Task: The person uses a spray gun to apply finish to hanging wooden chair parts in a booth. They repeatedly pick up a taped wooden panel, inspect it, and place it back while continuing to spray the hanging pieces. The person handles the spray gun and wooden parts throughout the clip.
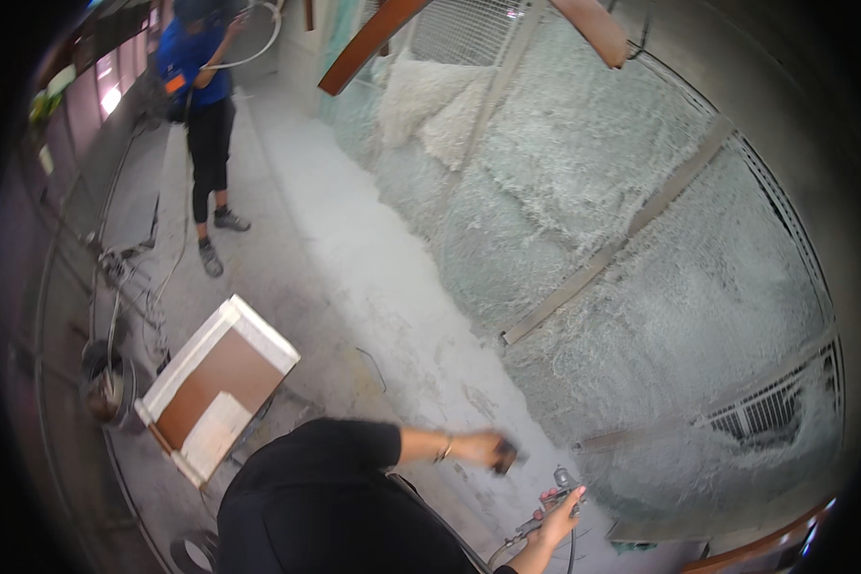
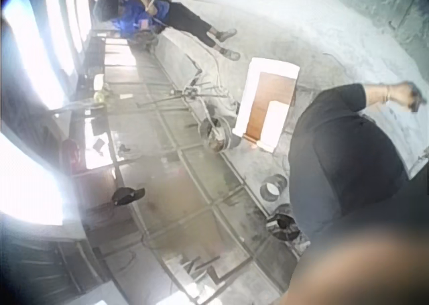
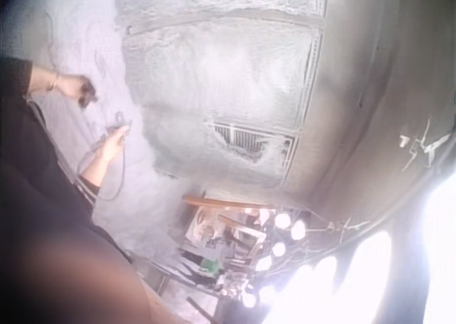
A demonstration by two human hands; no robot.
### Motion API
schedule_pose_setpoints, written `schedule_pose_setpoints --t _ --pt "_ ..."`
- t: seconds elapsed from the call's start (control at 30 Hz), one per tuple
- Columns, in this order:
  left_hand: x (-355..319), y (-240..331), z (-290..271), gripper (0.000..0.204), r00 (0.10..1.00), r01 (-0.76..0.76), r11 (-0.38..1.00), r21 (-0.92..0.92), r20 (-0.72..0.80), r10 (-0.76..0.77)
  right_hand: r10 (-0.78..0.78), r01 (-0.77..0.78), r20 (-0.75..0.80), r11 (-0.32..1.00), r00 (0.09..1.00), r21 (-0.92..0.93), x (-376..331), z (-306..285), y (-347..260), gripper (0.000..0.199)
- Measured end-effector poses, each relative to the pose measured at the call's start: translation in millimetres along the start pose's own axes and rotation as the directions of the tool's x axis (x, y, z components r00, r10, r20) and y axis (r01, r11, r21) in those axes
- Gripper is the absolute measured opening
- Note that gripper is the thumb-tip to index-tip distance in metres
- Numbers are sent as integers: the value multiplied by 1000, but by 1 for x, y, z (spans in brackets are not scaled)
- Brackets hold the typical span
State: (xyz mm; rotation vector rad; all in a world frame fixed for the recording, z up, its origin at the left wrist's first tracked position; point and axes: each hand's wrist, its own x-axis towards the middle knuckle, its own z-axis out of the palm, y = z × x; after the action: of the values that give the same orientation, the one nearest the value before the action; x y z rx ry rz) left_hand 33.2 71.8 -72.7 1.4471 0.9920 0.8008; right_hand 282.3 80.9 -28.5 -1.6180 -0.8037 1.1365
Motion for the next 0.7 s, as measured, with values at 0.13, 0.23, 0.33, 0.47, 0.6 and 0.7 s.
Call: schedule_pose_setpoints --t 0.13,0.23,0.33,0.47,0.6,0.7 --pt "-62 3 109 65 900 277 898 -341 418 -119 33 -33 201 999 979 -3 86 -18 1 57" --pt "-74 57 117 68 929 271 912 -306 333 -164 215 -184 184 968 959 -171 148 -27 33 55" --pt "-86 123 119 62 999 15 1000 2 -50 -15 410 -300 174 843 895 -446 182 -43 87 53" --pt "-105 213 148 55 913 -193 962 194 -325 248 640 -75 184 355 746 -932 191 -50 150 50" --pt "-125 263 157 53 921 -343 929 139 -146 362 714 427 233 -102 661 -898 190 -9 171 49" --pt "-149 267 148 48 773 -558 814 161 -255 581 574 618 467 -89 673 -781 172 61 172 48"
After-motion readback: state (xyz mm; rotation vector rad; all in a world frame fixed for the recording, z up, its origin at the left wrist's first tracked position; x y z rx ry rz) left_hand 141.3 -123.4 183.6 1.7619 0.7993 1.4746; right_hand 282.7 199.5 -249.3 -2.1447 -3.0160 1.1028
